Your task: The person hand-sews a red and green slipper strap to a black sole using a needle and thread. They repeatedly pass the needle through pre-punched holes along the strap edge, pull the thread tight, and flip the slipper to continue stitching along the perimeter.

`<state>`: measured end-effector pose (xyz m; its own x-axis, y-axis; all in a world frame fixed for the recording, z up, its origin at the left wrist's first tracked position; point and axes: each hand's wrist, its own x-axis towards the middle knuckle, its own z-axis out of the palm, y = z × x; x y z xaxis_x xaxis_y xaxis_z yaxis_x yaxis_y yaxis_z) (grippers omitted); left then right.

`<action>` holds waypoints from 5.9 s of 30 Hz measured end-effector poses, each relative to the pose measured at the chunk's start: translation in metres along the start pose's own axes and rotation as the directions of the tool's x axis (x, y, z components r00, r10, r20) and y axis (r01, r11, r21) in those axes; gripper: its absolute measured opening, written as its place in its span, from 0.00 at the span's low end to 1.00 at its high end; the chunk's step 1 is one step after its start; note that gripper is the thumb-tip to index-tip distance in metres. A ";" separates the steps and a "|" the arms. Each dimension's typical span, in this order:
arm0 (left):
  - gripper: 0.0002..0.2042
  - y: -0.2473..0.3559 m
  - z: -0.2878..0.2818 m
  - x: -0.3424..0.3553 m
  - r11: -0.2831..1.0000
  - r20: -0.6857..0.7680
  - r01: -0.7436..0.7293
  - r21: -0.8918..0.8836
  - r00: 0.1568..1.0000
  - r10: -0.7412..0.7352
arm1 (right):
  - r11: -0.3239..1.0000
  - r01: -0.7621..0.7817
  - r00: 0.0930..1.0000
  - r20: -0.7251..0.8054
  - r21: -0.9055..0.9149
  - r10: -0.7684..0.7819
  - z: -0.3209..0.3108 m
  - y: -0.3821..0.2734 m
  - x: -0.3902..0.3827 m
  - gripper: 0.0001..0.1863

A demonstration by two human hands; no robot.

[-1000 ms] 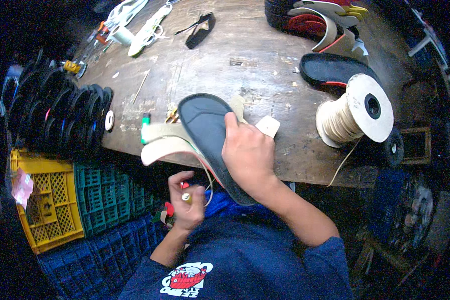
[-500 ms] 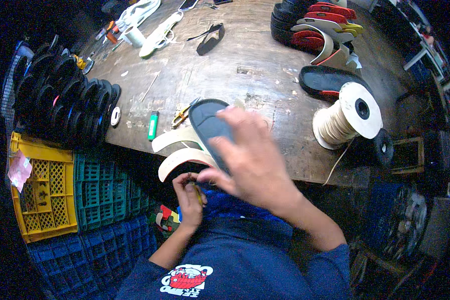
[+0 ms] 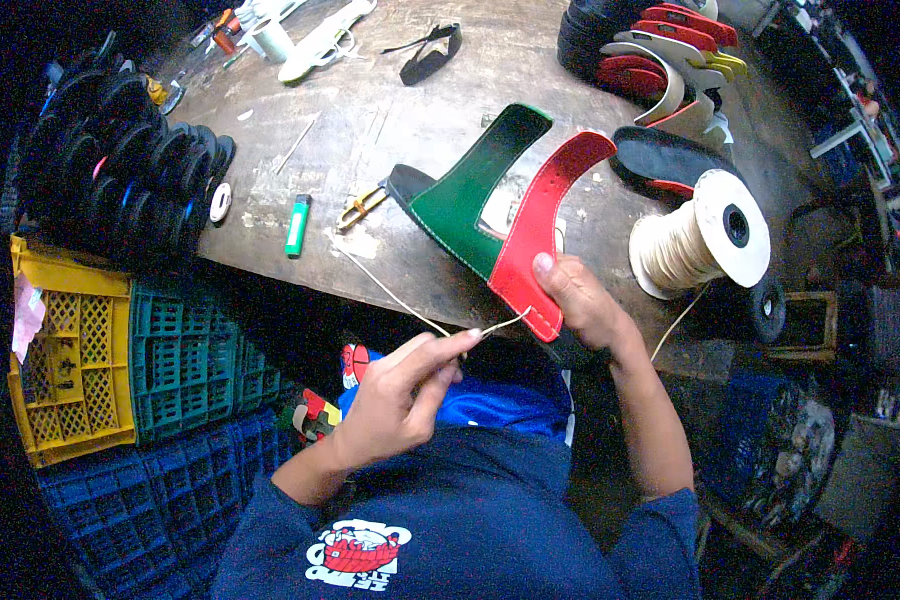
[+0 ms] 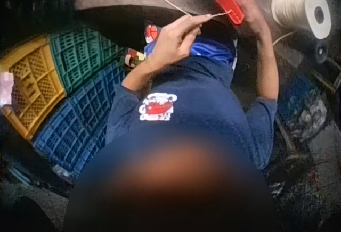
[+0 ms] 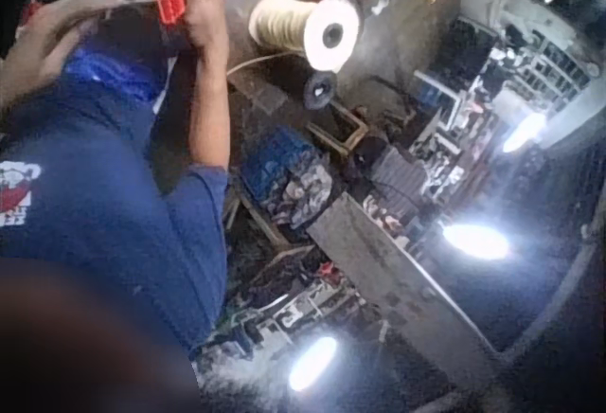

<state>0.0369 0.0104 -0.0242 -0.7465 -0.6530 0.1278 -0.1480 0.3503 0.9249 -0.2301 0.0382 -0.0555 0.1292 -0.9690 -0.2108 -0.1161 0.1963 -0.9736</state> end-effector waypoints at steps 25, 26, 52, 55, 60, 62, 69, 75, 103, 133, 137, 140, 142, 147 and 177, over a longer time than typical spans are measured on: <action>0.28 0.014 -0.004 0.032 0.874 0.115 -0.025 0.485 0.993 -0.035 | 0.966 0.169 0.985 0.002 -0.196 -0.172 0.001 0.001 0.003 0.31; 0.28 0.015 -0.005 0.031 0.869 0.123 -0.019 0.495 0.991 -0.049 | 0.951 0.221 0.975 0.023 -0.219 -0.221 0.002 0.000 0.004 0.31; 0.27 -0.067 0.012 -0.009 0.967 0.007 -0.119 0.227 0.993 0.120 | 0.573 0.196 0.980 0.140 -0.796 -0.140 0.037 -0.031 -0.004 0.30; 0.26 -0.097 0.026 -0.013 0.950 -0.058 -0.253 0.183 0.962 0.267 | 0.553 0.219 0.968 0.248 -0.804 -0.022 0.029 -0.037 -0.005 0.49; 0.22 -0.122 0.042 -0.004 0.904 -0.027 -0.403 0.144 0.911 0.411 | 0.527 0.279 0.949 0.315 -0.802 -0.023 0.017 -0.043 0.000 0.63; 0.22 -0.125 0.046 0.001 0.896 -0.014 -0.425 0.131 0.903 0.430 | 0.462 0.307 0.943 0.331 -0.832 -0.030 0.018 -0.042 0.003 0.64; 0.19 -0.122 0.064 0.016 0.862 0.049 -0.496 0.105 0.868 0.494 | 0.410 0.339 0.939 0.328 -0.847 -0.100 0.021 -0.040 0.005 0.63; 0.17 -0.121 0.068 0.019 0.857 0.080 -0.508 0.093 0.861 0.502 | 0.432 0.314 0.947 0.311 -0.846 -0.079 0.023 -0.040 0.004 0.62; 0.12 -0.134 -0.001 -0.040 0.920 -0.233 -0.212 0.328 0.926 0.297 | 0.227 0.414 0.898 0.354 -0.882 -0.261 -0.014 -0.043 -0.003 0.27; 0.07 -0.023 -0.050 0.112 0.878 0.609 -0.362 0.312 0.786 0.108 | 0.654 0.118 0.937 -0.134 -0.747 -0.322 0.063 -0.016 -0.031 0.13; 0.07 0.002 -0.063 0.070 0.767 0.295 -0.304 0.565 0.943 0.157 | 0.639 0.117 0.931 -0.139 -0.760 -0.336 0.063 -0.012 -0.032 0.14; 0.05 0.013 -0.080 0.024 0.689 0.369 -0.189 0.699 0.921 -0.121 | 0.648 0.142 0.911 -0.158 -0.749 -0.382 0.058 -0.009 -0.030 0.14; 0.10 -0.001 -0.066 0.003 0.708 0.417 -0.117 0.696 0.869 -0.266 | 0.637 0.154 0.910 -0.142 -0.755 -0.389 0.053 -0.009 -0.027 0.14; 0.17 -0.072 0.024 -0.002 0.988 0.213 0.153 0.025 0.965 -0.155 | 0.636 0.177 0.930 -0.084 -0.751 -0.358 0.036 -0.011 -0.019 0.12; 0.13 -0.143 0.057 -0.061 0.338 0.567 0.627 -0.702 0.779 -0.268 | 0.521 -0.065 0.943 -0.223 -0.851 -0.248 0.049 -0.024 -0.003 0.08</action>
<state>0.0666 0.0383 -0.1842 -0.9095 -0.2220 -0.3514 -0.0628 -0.7623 0.6442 -0.1796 0.0434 -0.0355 -0.0695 -0.9957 0.0620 -0.9073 0.0373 -0.4189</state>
